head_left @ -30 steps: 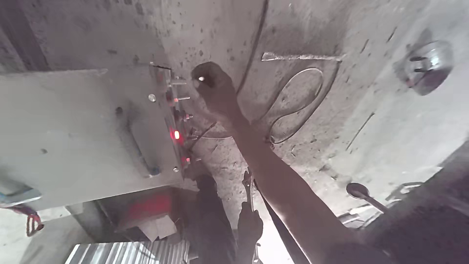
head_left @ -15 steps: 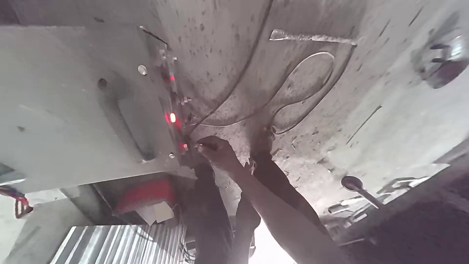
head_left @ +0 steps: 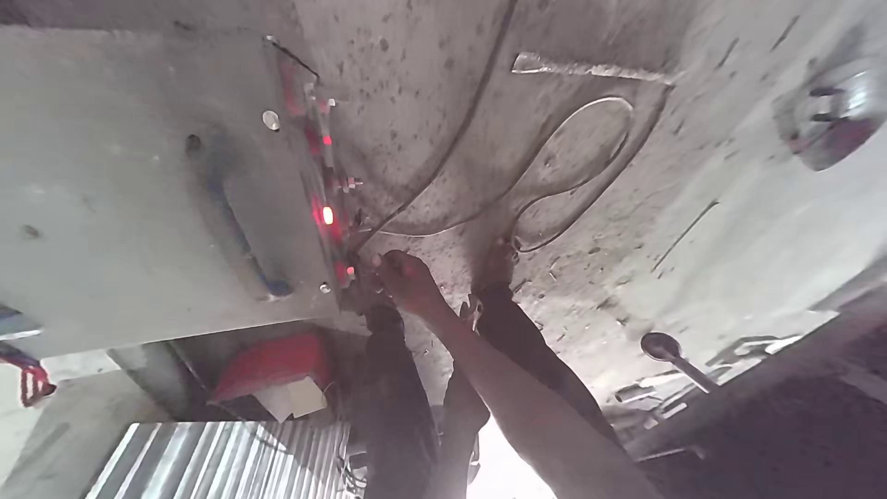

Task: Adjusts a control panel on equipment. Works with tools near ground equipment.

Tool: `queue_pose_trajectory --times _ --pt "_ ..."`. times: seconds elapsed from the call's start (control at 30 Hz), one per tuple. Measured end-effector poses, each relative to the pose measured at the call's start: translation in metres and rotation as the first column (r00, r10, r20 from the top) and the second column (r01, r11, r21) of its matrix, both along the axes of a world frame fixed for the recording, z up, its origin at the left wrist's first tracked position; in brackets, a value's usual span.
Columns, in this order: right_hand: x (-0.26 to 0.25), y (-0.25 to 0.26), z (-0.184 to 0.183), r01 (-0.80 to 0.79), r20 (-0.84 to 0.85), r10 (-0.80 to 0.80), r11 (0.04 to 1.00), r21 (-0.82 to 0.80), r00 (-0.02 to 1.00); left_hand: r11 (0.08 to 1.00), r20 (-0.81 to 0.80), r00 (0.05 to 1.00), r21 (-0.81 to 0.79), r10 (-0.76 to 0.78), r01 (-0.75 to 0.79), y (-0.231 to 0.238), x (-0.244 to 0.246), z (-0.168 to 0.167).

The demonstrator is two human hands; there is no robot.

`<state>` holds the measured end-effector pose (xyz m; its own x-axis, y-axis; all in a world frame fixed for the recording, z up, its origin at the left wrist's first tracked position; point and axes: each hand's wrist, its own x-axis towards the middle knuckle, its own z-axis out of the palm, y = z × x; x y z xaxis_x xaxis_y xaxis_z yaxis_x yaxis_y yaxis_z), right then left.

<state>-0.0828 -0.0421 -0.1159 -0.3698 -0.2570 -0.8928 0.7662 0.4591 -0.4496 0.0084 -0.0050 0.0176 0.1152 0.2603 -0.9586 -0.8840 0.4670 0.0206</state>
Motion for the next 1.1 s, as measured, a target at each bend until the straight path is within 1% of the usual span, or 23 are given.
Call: queue_pose_trajectory --times 0.1,0.17,0.23,0.27,0.37,0.4,0.43,0.47,0.5,0.57,0.6,0.63,0.67,0.7,0.73,0.77,0.8,0.83,0.9,0.97,1.0,1.03,1.1 --pt "-0.003 -0.003 -0.002 -0.148 -0.029 0.15 0.988 0.044 0.988 1.0 0.009 1.0 0.013 0.002 -0.002 -0.002 0.005 0.001" --pt "-0.005 -0.004 -0.004 -0.164 0.007 0.164 0.986 0.027 0.986 0.999 -0.033 0.999 0.033 -0.012 0.013 -0.003 0.007 -0.002" --pt "-0.004 0.0 -0.005 -0.124 0.071 0.123 0.992 0.011 0.99 0.996 -0.041 0.998 0.071 -0.046 0.048 -0.003 0.006 -0.003" --pt "-0.003 0.001 -0.004 -0.093 0.055 0.091 0.995 0.031 0.994 0.995 -0.038 0.998 0.076 -0.056 0.059 -0.002 0.004 -0.004" --pt "-0.001 0.003 0.001 0.045 -0.02 -0.044 0.999 0.026 0.999 0.998 -0.021 0.999 0.051 0.033 -0.032 -0.003 0.011 -0.009" --pt "-0.001 0.004 0.001 0.045 0.005 -0.045 0.999 0.008 0.999 0.996 -0.024 0.997 0.04 0.079 -0.078 -0.002 0.019 -0.015" --pt "-0.003 0.004 -0.003 0.001 0.078 -0.003 1.0 0.019 0.997 0.992 -0.025 0.992 0.022 0.124 -0.124 0.0 0.029 -0.022" --pt "-0.002 0.007 -0.005 -0.018 0.146 0.011 0.999 0.044 0.989 0.987 0.02 0.987 0.006 0.159 -0.159 0.001 0.032 -0.024" --pt "0.0 0.011 -0.005 0.01 0.156 -0.019 0.998 0.06 0.988 0.984 0.056 0.983 -0.007 0.177 -0.177 0.001 0.034 -0.025" --pt "-0.001 0.011 -0.005 0.088 0.072 -0.091 0.995 0.038 0.993 0.981 0.077 0.978 -0.017 0.194 -0.194 0.0 0.031 -0.031" --pt "0.002 0.011 -0.002 0.055 0.054 -0.056 0.998 0.018 0.997 0.982 0.068 0.98 -0.011 0.189 -0.189 0.001 0.033 -0.029" --pt "0.005 0.01 0.003 -0.035 0.074 0.033 0.999 0.019 0.997 0.985 0.055 0.984 0.009 0.17 -0.171 0.0 0.03 -0.023" --pt "0.005 0.01 0.001 -0.139 0.139 0.133 0.99 0.032 0.981 0.991 0.023 0.991 0.031 0.132 -0.133 -0.001 0.022 -0.02" --pt "0.006 0.011 -0.003 -0.171 0.168 0.161 0.984 0.049 0.973 0.995 -0.024 0.996 0.046 0.084 -0.083 -0.003 0.009 -0.014" --pt "0.009 0.011 -0.005 -0.104 0.152 0.093 0.992 0.065 0.984 0.998 -0.061 0.997 0.052 0.043 -0.04 -0.006 0.001 -0.009" --pt "0.012 0.01 -0.005 0.008 0.118 -0.014 0.999 0.046 0.993 0.999 -0.084 0.996 0.052 0.012 -0.008 -0.007 -0.003 -0.009" --pt "0.016 0.011 -0.005 0.112 0.104 -0.109 0.994 -0.018 0.989 0.998 -0.077 0.997 0.056 -0.007 0.011 -0.007 0.0 -0.009" --pt "0.022 0.012 -0.004 0.15 0.128 -0.14 0.986 -0.073 0.982 0.998 -0.044 0.999 0.067 -0.002 0.005 -0.005 0.01 -0.01" --pt "0.012 0.016 -0.005 0.057 0.177 -0.046 0.997 -0.056 0.983 0.996 -0.021 0.996 0.035 0.082 -0.082 0.005 0.038 -0.029" --pt "0.005 0.017 0.0 0.1 0.137 -0.098 0.995 -0.006 0.986 0.989 0.02 0.989 -0.005 0.147 -0.147 0.006 0.046 -0.037" --pt "0.005 0.014 0.0 0.132 0.098 -0.129 0.991 -0.018 0.987 0.986 0.032 0.986 -0.013 0.164 -0.164 0.004 0.045 -0.037" --pt "0.008 0.014 0.003 0.111 0.073 -0.107 0.993 -0.041 0.992 0.986 0.046 0.985 -0.01 0.166 -0.166 0.002 0.042 -0.032" --pt "0.005 0.015 0.005 -0.095 0.062 0.096 0.995 -0.013 0.993 0.988 0.055 0.987 -0.001 0.152 -0.152 -0.004 0.029 -0.024"
